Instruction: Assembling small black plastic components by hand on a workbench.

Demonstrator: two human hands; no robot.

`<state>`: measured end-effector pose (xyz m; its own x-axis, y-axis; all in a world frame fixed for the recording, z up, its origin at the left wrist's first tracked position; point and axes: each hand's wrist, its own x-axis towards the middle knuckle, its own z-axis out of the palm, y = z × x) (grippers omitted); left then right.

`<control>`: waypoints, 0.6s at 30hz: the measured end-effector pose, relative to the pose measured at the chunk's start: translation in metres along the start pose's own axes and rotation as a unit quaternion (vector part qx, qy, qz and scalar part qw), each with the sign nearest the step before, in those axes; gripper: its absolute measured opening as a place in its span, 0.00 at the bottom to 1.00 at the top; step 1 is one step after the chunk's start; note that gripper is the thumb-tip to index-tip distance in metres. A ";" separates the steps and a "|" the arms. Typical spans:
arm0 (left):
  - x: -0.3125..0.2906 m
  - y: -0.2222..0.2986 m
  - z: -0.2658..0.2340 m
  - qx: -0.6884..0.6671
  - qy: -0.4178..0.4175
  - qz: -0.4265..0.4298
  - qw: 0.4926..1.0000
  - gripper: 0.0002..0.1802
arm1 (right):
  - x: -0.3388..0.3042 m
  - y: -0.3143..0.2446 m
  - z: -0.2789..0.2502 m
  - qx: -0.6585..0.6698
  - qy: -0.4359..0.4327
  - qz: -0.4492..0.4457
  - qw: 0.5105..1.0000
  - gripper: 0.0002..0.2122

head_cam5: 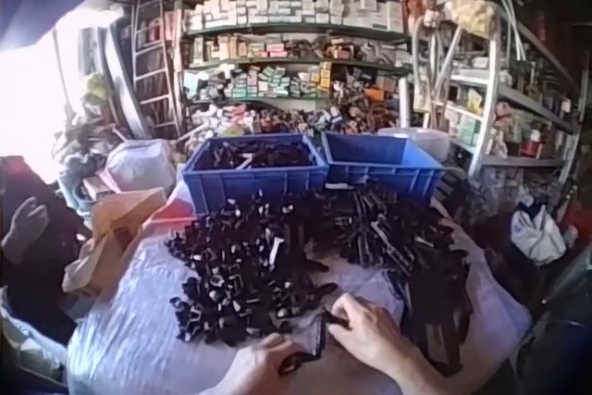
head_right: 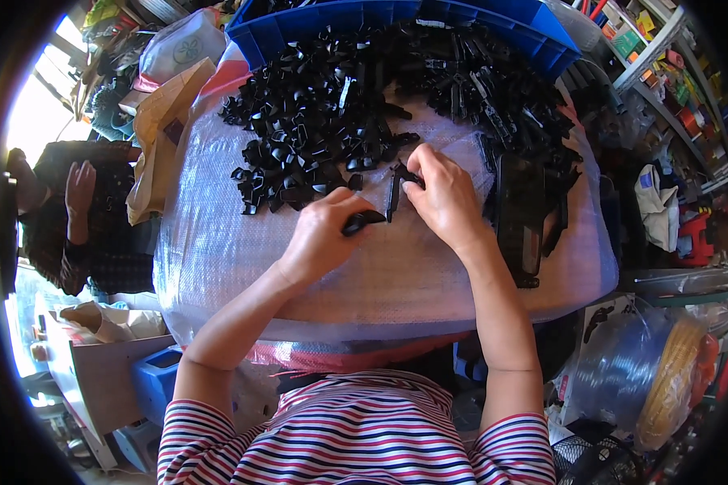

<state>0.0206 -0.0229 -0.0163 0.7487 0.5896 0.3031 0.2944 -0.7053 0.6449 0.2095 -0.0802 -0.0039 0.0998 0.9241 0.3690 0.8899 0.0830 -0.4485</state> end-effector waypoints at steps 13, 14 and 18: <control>-0.020 0.014 -0.018 -0.658 0.099 -0.289 0.689 0.09 | -0.046 -0.079 0.000 0.321 0.061 0.075 0.942 0.12; -0.021 0.016 -0.018 -0.659 0.098 -0.289 0.688 0.09 | -0.047 -0.081 -0.003 0.275 0.037 0.084 0.957 0.11; -0.025 0.018 -0.018 -0.657 0.119 -0.260 0.697 0.08 | -0.052 -0.079 -0.008 0.277 0.029 0.079 0.957 0.10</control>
<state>-0.0036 -0.0435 0.0004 0.5774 0.7903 -0.2051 -0.4267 0.5063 0.7494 0.1374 -0.1375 0.0185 0.2522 0.9207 0.2979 0.4904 0.1438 -0.8596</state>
